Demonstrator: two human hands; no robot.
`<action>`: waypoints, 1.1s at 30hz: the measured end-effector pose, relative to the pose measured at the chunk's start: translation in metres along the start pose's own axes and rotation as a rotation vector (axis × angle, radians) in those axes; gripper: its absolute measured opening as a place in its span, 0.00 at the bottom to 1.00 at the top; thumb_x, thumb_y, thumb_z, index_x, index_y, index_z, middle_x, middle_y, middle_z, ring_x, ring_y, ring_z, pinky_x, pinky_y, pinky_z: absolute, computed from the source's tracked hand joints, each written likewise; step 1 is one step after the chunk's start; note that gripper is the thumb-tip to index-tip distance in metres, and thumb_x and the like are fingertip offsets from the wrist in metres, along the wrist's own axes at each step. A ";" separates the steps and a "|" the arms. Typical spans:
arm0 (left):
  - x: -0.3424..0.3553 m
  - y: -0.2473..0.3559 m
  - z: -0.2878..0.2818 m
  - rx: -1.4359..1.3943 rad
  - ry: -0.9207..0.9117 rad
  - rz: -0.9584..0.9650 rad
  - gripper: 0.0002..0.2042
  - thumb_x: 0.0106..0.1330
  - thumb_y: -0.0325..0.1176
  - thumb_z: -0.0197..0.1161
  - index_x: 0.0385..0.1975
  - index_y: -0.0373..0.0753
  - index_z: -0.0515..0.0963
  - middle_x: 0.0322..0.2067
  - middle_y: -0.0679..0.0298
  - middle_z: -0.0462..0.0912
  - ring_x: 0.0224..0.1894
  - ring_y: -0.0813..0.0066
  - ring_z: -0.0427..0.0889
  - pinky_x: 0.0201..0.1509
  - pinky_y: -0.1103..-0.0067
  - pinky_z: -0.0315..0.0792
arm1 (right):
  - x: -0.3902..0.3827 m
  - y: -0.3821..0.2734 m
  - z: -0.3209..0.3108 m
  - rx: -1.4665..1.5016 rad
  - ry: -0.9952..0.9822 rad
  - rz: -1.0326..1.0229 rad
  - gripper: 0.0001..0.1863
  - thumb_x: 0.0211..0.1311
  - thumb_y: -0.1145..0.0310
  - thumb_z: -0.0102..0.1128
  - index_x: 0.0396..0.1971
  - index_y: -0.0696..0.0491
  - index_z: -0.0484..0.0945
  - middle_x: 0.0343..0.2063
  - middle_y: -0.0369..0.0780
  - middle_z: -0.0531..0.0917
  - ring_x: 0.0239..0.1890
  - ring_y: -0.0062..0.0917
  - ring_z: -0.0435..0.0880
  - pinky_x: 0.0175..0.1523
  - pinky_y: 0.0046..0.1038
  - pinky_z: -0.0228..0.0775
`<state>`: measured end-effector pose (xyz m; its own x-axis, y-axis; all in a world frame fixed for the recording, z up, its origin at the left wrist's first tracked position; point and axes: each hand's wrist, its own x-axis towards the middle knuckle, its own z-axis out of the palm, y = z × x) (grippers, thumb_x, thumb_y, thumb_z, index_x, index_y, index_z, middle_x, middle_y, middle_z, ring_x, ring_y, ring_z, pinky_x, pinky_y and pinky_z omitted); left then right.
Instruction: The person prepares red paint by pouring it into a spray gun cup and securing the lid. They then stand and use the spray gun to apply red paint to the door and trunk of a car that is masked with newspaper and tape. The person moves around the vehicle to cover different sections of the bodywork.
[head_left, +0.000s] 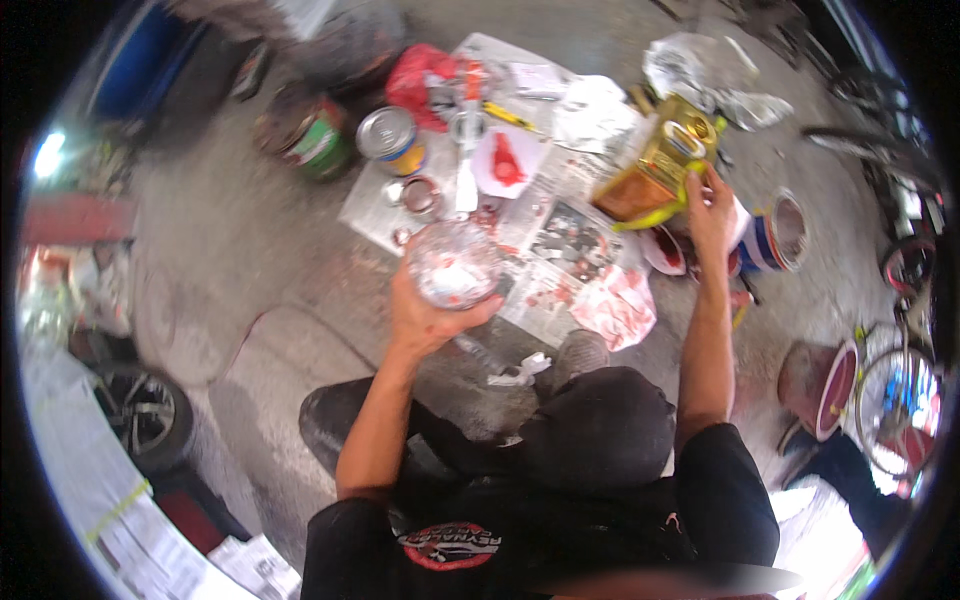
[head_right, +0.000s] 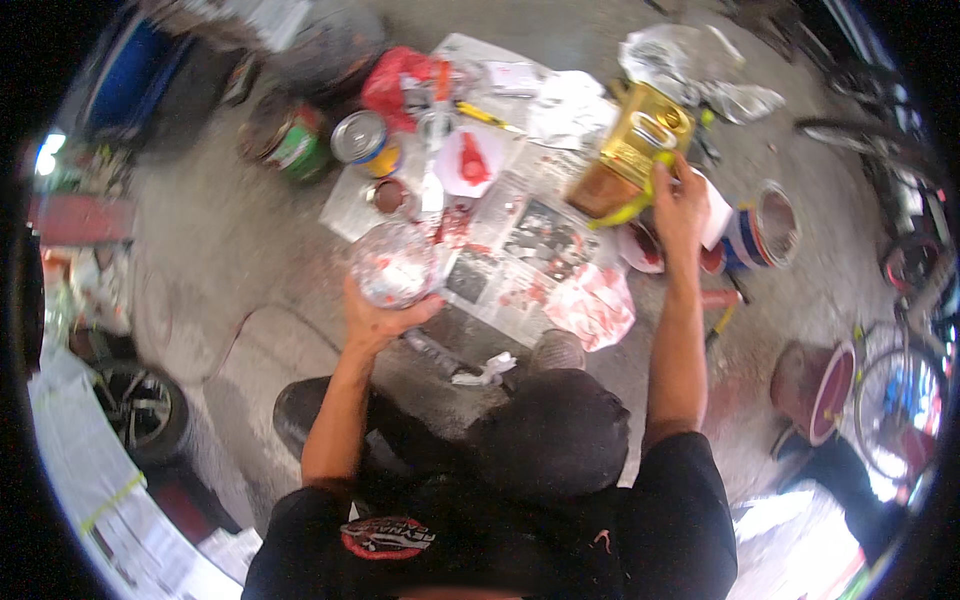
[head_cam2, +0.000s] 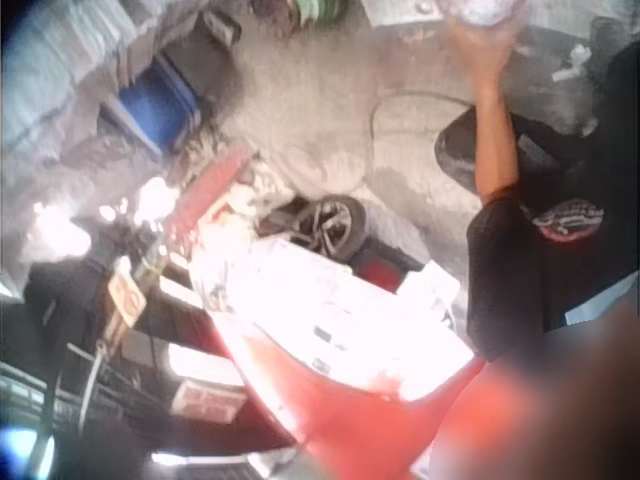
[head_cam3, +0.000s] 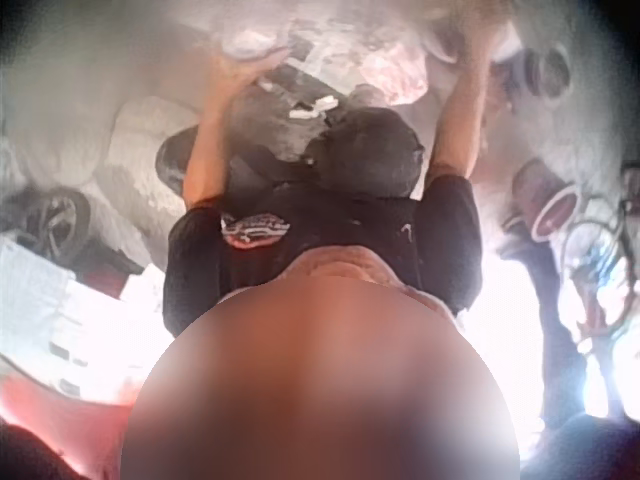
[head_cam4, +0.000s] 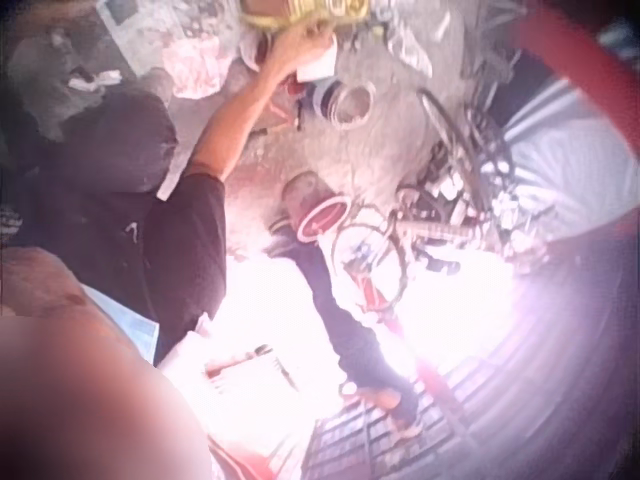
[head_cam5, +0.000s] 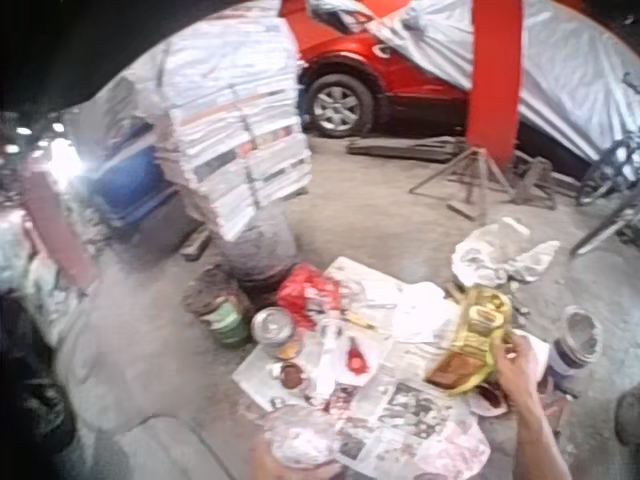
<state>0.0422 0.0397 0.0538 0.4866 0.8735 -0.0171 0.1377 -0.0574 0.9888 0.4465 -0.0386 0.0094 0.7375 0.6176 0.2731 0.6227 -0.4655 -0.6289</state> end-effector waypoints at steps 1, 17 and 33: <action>0.000 0.002 -0.001 -0.007 0.016 0.003 0.44 0.37 0.34 0.83 0.58 0.30 0.66 0.47 0.57 0.82 0.48 0.71 0.81 0.55 0.74 0.74 | 0.003 0.003 0.004 -0.034 -0.008 0.030 0.21 0.64 0.57 0.62 0.52 0.54 0.81 0.38 0.47 0.83 0.40 0.31 0.82 0.47 0.32 0.73; 0.005 0.009 -0.024 -0.029 0.132 0.028 0.41 0.38 0.38 0.85 0.54 0.32 0.70 0.44 0.57 0.83 0.47 0.72 0.82 0.55 0.76 0.73 | -0.103 -0.168 -0.040 0.592 -0.514 -0.456 0.18 0.64 0.79 0.58 0.55 0.56 0.76 0.37 0.44 0.85 0.31 0.26 0.84 0.36 0.28 0.76; -0.011 0.017 -0.029 0.048 0.056 -0.013 0.47 0.30 0.45 0.87 0.54 0.34 0.71 0.43 0.58 0.85 0.46 0.70 0.84 0.52 0.73 0.76 | -0.120 -0.230 -0.005 0.308 -0.711 -0.966 0.22 0.60 0.74 0.66 0.49 0.58 0.64 0.24 0.45 0.82 0.26 0.42 0.84 0.30 0.36 0.73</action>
<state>0.0144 0.0433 0.0747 0.4354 0.9000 -0.0206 0.1853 -0.0673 0.9804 0.2159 -0.0086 0.1252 -0.3552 0.8765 0.3249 0.6744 0.4810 -0.5602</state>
